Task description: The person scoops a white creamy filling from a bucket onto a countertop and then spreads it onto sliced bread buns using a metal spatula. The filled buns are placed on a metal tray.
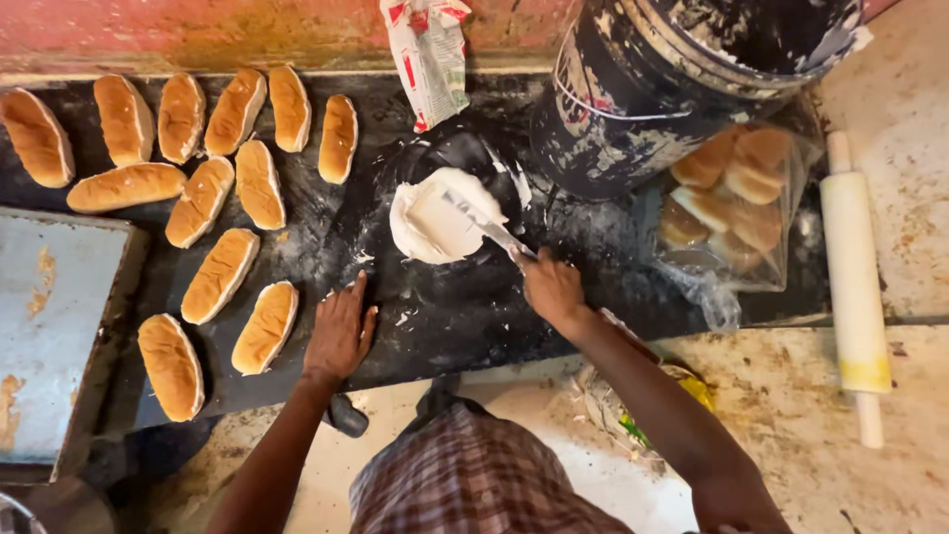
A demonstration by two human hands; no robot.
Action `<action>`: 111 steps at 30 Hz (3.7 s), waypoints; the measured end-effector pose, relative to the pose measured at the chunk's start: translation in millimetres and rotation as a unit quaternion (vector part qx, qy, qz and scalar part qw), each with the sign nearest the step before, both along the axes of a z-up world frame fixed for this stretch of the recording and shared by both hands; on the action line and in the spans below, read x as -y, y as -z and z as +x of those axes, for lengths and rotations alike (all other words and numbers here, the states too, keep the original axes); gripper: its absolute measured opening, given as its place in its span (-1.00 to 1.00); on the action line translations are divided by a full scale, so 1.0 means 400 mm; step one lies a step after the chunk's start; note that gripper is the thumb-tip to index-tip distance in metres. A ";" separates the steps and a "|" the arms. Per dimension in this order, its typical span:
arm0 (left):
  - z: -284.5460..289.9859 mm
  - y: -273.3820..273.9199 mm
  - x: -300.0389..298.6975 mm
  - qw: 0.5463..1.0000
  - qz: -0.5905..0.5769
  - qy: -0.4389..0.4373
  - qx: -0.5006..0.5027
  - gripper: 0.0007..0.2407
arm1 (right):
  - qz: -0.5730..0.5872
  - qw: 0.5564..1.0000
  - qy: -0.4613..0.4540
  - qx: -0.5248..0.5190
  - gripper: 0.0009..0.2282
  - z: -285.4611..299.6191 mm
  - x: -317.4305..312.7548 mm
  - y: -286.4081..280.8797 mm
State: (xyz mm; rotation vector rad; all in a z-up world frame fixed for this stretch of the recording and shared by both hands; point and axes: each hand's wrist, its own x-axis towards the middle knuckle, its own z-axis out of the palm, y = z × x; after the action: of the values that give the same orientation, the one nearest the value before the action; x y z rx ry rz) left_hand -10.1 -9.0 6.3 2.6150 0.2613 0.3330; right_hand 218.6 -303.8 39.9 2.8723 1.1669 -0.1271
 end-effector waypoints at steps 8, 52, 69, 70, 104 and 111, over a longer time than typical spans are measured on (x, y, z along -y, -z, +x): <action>0.017 0.028 -0.006 1.000 -0.014 -0.006 0.020 -0.47 | 0.182 0.979 -0.009 -0.093 -0.77 -0.216 -0.046 -0.029; 0.017 0.009 -0.007 1.000 0.016 0.019 0.012 -0.46 | 0.282 0.923 0.080 -0.251 -0.59 -0.124 0.087 -0.028; -0.002 0.010 -0.003 0.999 0.032 0.012 -0.029 -0.48 | 0.314 0.937 0.116 -0.100 -0.71 0.003 0.044 0.144; 0.003 0.008 -0.007 0.999 0.028 0.017 -0.020 -0.47 | 0.309 0.936 0.128 -0.107 -0.70 -0.040 0.022 0.145; -0.030 0.053 -0.067 0.978 -0.177 0.018 0.111 -0.54 | 0.327 0.924 0.127 -0.150 -0.60 -0.271 -0.168 0.174; -0.017 0.054 -0.047 0.988 -0.083 -0.018 0.129 -0.52 | 0.310 0.712 0.335 -0.533 -0.50 -0.424 -0.063 -0.038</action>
State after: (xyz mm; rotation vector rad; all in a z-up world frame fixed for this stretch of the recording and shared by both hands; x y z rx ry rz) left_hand -16.8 9.9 -15.1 2.3741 0.2358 0.6276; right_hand 49.2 -278.6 55.2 3.6657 -0.0916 -1.9653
